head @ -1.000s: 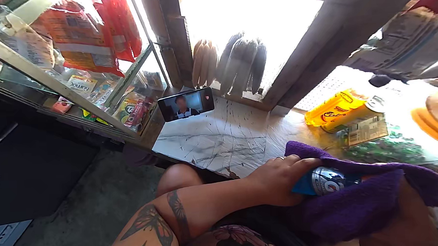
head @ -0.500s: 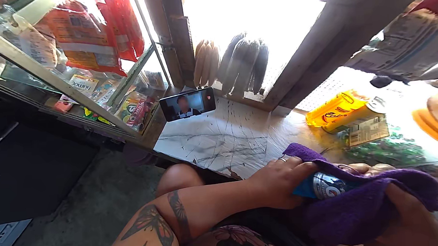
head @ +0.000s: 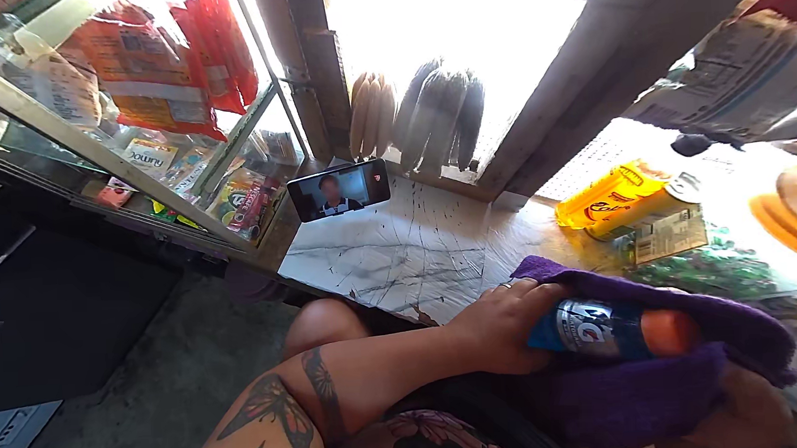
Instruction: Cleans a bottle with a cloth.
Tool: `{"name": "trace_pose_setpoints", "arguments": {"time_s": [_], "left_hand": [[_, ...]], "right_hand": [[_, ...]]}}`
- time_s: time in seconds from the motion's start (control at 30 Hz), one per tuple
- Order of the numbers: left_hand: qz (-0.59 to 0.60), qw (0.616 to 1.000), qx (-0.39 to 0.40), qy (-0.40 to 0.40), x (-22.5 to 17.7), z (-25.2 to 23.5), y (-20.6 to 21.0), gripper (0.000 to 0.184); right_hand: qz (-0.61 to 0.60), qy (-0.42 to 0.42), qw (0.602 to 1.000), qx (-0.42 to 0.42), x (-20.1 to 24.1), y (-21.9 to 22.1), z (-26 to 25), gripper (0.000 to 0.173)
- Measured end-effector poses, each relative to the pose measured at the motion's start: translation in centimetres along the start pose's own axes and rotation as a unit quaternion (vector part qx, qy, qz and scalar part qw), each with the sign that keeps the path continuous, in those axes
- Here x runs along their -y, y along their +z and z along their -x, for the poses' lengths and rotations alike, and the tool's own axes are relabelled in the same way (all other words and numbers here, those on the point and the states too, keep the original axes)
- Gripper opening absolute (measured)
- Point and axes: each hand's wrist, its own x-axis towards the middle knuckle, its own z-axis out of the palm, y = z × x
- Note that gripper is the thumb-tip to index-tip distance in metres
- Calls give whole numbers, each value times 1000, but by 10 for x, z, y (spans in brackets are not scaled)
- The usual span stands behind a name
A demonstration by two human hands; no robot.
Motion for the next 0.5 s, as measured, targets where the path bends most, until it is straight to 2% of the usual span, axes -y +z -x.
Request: {"name": "trace_pose_setpoints", "arguments": {"time_s": [0.1, 0.2, 0.37, 0.5], "left_hand": [[-12, 1000, -2, 14, 0, 1, 1, 71], [-26, 999, -5, 25, 0, 3, 2, 67], [-29, 999, 1, 29, 1, 4, 3, 67], [-7, 999, -9, 34, 3, 3, 3, 68]], "right_hand": [[20, -12, 998, 51, -3, -4, -12, 33], [48, -32, 997, 60, -4, -4, -17, 25], [87, -44, 995, -3, 2, 5, -13, 20], [88, -29, 996, -4, 3, 4, -16, 27]]}}
